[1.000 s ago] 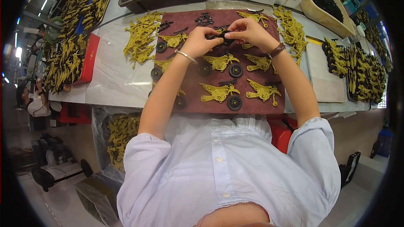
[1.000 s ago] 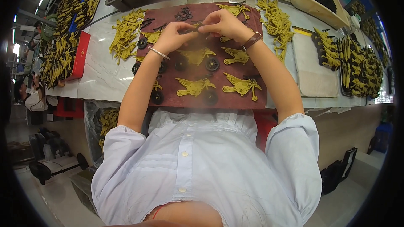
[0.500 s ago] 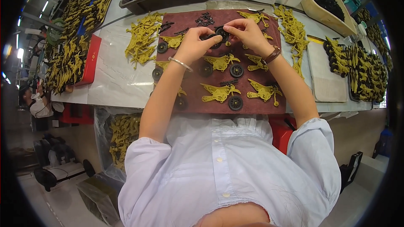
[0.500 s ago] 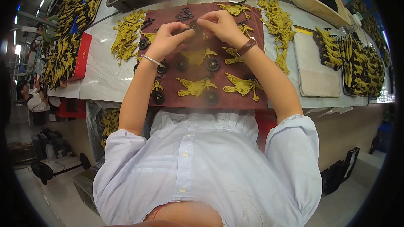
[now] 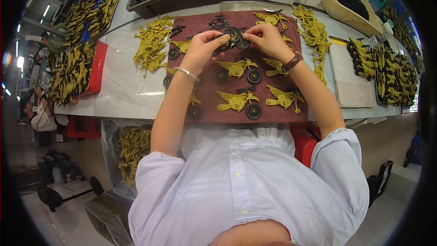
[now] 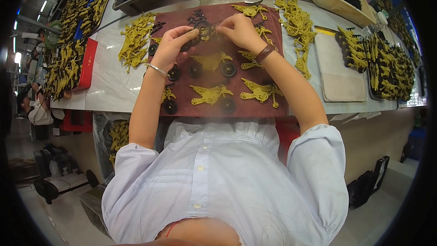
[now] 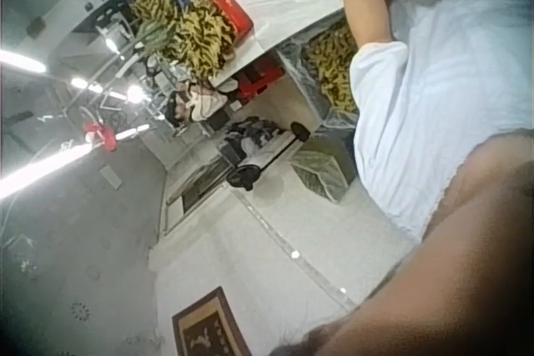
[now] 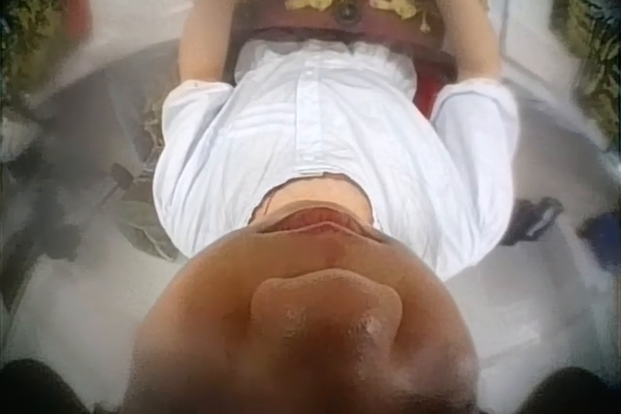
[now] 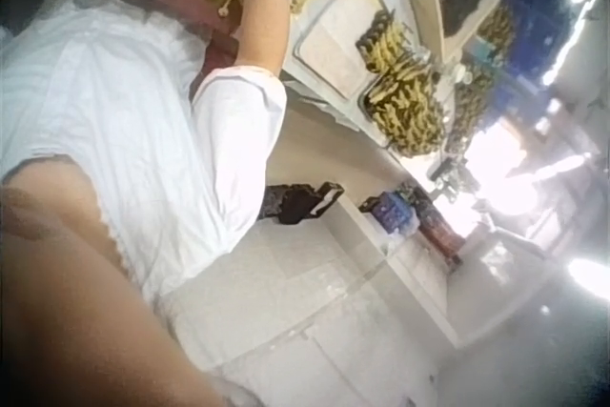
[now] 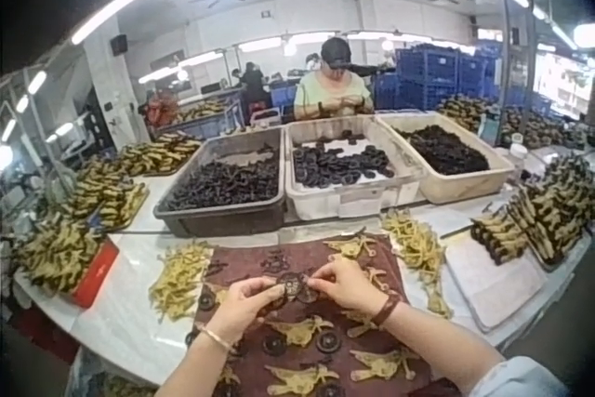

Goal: The person assembles toy motorcycles by hand, attaching black plastic wheels from a parts bin onto yellow toy motorcycle frames at a factory workbench.

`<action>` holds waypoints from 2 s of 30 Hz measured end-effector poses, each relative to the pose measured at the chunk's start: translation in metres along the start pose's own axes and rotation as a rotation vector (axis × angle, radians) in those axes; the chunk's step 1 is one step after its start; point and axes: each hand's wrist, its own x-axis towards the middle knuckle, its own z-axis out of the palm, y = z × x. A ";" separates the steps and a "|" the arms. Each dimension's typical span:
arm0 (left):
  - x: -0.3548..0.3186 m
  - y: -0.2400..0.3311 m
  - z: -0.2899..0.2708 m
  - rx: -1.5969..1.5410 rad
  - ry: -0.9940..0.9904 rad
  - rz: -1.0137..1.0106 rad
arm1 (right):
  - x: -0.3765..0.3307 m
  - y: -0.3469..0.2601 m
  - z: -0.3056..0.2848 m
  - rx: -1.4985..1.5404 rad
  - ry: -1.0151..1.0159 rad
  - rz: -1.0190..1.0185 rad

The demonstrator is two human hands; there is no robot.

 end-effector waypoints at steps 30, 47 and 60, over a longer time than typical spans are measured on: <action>0.125 0.009 0.056 0.226 -0.106 0.138 | 0.017 0.052 -0.124 -0.179 0.059 0.219; 0.152 0.005 0.065 0.903 -0.115 0.359 | 0.038 0.071 -0.121 -0.293 -0.219 0.151; 0.091 0.016 0.068 0.384 -0.424 0.290 | 0.012 0.027 -0.115 -0.221 -0.013 0.004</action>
